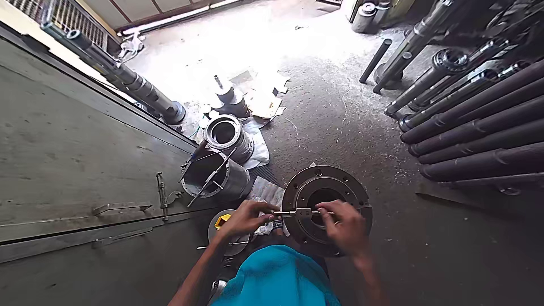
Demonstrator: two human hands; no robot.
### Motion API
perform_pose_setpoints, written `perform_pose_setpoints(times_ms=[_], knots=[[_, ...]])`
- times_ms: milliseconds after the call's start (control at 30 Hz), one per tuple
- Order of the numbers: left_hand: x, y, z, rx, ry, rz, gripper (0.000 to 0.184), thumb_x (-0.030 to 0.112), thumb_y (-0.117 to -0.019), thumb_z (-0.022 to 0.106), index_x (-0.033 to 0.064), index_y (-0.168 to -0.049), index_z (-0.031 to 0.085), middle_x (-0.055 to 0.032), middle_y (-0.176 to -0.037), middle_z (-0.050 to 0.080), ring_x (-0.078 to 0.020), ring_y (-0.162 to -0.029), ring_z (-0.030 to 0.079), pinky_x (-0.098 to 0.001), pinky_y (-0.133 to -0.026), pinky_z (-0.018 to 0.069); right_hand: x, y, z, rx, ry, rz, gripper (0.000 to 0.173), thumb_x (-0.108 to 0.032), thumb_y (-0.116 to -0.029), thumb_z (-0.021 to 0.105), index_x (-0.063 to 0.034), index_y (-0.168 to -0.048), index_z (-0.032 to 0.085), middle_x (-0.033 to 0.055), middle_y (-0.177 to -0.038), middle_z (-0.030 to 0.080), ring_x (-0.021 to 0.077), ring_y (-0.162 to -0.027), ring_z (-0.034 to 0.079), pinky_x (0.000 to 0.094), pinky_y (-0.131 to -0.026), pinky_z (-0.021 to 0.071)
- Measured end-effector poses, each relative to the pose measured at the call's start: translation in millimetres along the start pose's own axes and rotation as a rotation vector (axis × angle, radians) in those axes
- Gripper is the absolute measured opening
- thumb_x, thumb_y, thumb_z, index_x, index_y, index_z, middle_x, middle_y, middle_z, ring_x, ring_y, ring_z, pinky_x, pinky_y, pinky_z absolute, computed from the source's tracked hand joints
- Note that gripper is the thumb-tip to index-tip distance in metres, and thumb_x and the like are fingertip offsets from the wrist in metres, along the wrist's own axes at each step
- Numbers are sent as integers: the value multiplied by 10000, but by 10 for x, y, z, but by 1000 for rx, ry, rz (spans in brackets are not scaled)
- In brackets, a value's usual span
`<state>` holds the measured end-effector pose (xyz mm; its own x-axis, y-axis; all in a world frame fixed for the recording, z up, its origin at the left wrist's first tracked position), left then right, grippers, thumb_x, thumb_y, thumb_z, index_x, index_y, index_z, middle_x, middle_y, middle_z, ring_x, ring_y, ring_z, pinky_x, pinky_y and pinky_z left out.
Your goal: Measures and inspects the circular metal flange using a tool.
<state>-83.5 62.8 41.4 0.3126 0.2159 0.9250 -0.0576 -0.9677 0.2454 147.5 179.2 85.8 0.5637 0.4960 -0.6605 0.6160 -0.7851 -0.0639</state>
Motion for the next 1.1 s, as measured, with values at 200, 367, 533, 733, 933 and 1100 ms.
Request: perform_pose_setpoints(times_ms=[200, 367, 533, 733, 933, 1100], knots=[[-104, -103, 147, 456, 478, -55, 197, 45, -1014, 573, -19, -1128, 721, -82, -996, 768, -91, -548, 648, -264, -476, 564, 542, 291, 130, -529, -73, 317, 402, -329, -1056, 477, -73, -912, 752, 71, -782, 735, 247, -740, 718, 539, -732, 567], [489, -1211, 497, -32, -8, 87, 227, 93, -1018, 576, 83, -1137, 768, -46, -1006, 779, -133, -903, 730, -397, -879, 588, -234, 660, 1121, -705, -616, 357, 361, -244, -1083, 469, -6, -1016, 732, 44, -841, 761, 133, -682, 708, 362, -696, 613], [929, -1204, 932, -470, -458, 133, 340, 94, -978, 574, 166, -1291, 685, -110, -1073, 734, -317, -988, 693, -616, -841, 524, -636, 379, 1397, -577, -785, 545, 327, -166, -1106, 427, 7, -1052, 700, 4, -813, 736, 33, -596, 618, 235, -596, 538], [12, -103, 198, -16, 35, 38, 386, 306, -1011, 611, 83, -1324, 647, -39, -1069, 762, -112, -872, 723, -359, -795, 600, 23, 6, 105, 40, -347, -11, 265, -216, -1020, 567, -61, -1014, 781, 17, -877, 756, 76, -753, 703, 295, -716, 615], [-247, 504, 495, 448, 520, -72, 220, 19, -983, 612, -33, -1176, 705, -95, -984, 771, -101, -591, 667, -258, -515, 573, 490, -293, 145, -224, -22, 92, 424, -377, -1055, 456, -94, -920, 740, 59, -789, 694, 205, -736, 672, 466, -702, 532], [-178, -263, 141, 506, 486, -40, 217, 86, -1030, 571, -30, -1172, 686, -83, -1016, 756, -106, -632, 677, -276, -545, 585, 230, 460, 251, -186, -60, 181, 458, -340, -1032, 452, -47, -801, 716, 87, -649, 657, 258, -609, 671, 525, -579, 541]])
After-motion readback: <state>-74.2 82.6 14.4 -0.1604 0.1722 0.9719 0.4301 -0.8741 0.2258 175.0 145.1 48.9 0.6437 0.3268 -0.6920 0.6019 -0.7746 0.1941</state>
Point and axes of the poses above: each hand's wrist, its own y-axis away from the middle knuckle, its own z-axis out of the palm, x = y × z, the point moved 8 cm from there along -y, towards the middle knuckle
